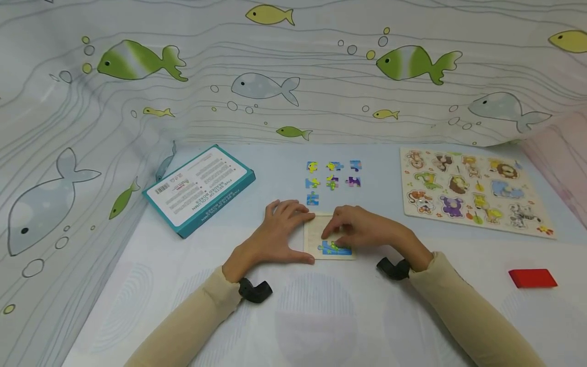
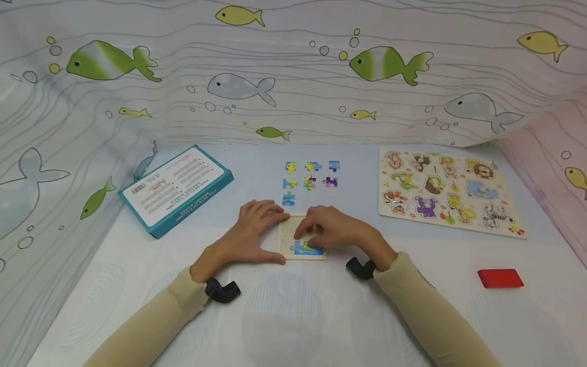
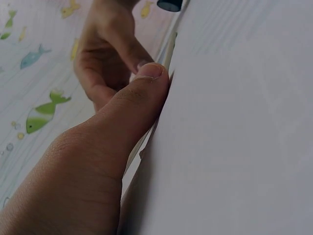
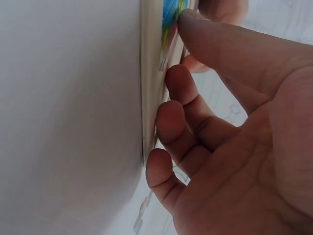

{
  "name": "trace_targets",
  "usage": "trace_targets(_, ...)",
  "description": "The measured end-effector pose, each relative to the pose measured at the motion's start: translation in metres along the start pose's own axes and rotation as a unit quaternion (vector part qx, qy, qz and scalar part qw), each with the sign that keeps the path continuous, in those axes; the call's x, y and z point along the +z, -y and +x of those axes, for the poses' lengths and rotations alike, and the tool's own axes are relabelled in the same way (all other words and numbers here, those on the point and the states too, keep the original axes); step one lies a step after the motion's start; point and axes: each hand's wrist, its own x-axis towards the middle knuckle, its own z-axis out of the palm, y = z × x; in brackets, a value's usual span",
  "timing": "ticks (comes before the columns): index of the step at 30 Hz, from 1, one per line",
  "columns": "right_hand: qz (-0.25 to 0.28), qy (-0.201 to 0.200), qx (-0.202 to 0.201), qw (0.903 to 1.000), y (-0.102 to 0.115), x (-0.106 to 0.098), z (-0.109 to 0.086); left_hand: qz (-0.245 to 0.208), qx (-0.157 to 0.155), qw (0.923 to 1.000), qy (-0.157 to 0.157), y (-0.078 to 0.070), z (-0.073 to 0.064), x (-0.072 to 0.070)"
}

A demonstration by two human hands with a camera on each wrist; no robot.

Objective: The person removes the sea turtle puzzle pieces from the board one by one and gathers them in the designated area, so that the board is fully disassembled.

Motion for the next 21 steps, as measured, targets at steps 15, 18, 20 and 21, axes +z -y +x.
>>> trace_targets(15,-0.041,0.023,-0.017,0.9987,0.0054,0.0012,-0.0044,-0.003,0.0,1.0,-0.001,-0.0004,0.0002,-0.0006)
trace_targets(18,-0.042,0.02,-0.018,0.9987,0.005,0.0018,-0.005,-0.004,0.0,1.0,-0.001,-0.0008,0.0001,-0.001)
trace_targets(20,-0.044,0.019,-0.017,0.9987,0.0047,0.0025,-0.0051,-0.006,0.0,1.0,-0.001,-0.0012,0.0002,-0.0016)
trace_targets(21,-0.045,0.019,-0.016,0.9987,0.0048,0.0028,-0.0051,-0.007,0.0,1.0,-0.001,-0.0014,0.0003,-0.0016)
